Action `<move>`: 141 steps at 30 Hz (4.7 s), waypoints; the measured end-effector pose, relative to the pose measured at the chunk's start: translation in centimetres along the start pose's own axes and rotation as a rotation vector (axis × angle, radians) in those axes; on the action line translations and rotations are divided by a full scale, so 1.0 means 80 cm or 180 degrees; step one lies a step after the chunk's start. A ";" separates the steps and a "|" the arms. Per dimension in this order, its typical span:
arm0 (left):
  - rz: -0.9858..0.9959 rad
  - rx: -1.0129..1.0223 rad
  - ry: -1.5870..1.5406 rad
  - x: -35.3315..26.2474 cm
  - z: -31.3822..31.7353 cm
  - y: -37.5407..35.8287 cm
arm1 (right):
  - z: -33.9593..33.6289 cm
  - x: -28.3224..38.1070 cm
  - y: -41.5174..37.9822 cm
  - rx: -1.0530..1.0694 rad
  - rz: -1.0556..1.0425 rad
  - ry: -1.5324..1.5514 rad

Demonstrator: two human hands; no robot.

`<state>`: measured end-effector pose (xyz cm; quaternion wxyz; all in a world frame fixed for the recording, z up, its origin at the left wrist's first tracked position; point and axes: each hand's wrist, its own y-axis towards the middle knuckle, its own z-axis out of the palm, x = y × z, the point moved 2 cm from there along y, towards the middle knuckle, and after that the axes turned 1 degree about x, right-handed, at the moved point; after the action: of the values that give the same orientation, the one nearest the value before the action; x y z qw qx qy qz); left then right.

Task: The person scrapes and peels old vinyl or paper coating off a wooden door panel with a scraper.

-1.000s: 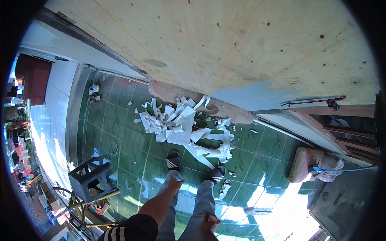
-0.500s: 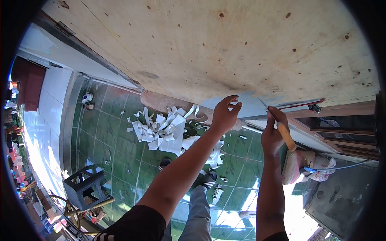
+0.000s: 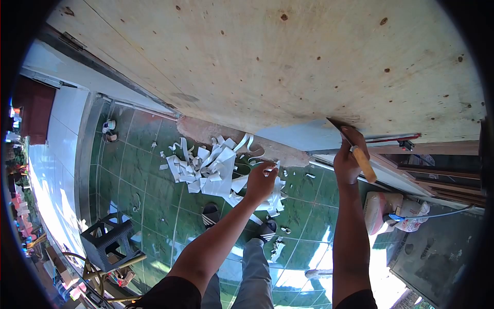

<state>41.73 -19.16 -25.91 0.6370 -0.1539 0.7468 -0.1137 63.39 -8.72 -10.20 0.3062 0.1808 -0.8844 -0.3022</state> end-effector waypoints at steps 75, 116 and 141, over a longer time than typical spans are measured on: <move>0.0450 0.0065 -0.0440 -0.144 0.001 0.075 | 0.005 -0.005 -0.002 -0.0298 0.0055 -0.0028; 0.0021 -0.0364 0.1240 -0.023 -0.029 -0.049 | -0.038 0.075 -0.187 -0.0518 0.2415 0.1464; -0.1409 -0.0658 0.1055 0.196 -0.211 -0.269 | -0.083 0.017 0.028 -0.0916 0.1127 0.0809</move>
<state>24.71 -45.39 -29.67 0.4469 -0.3565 0.7965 -0.1968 66.38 -10.55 -3.96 0.4855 0.0143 -0.8047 -0.3414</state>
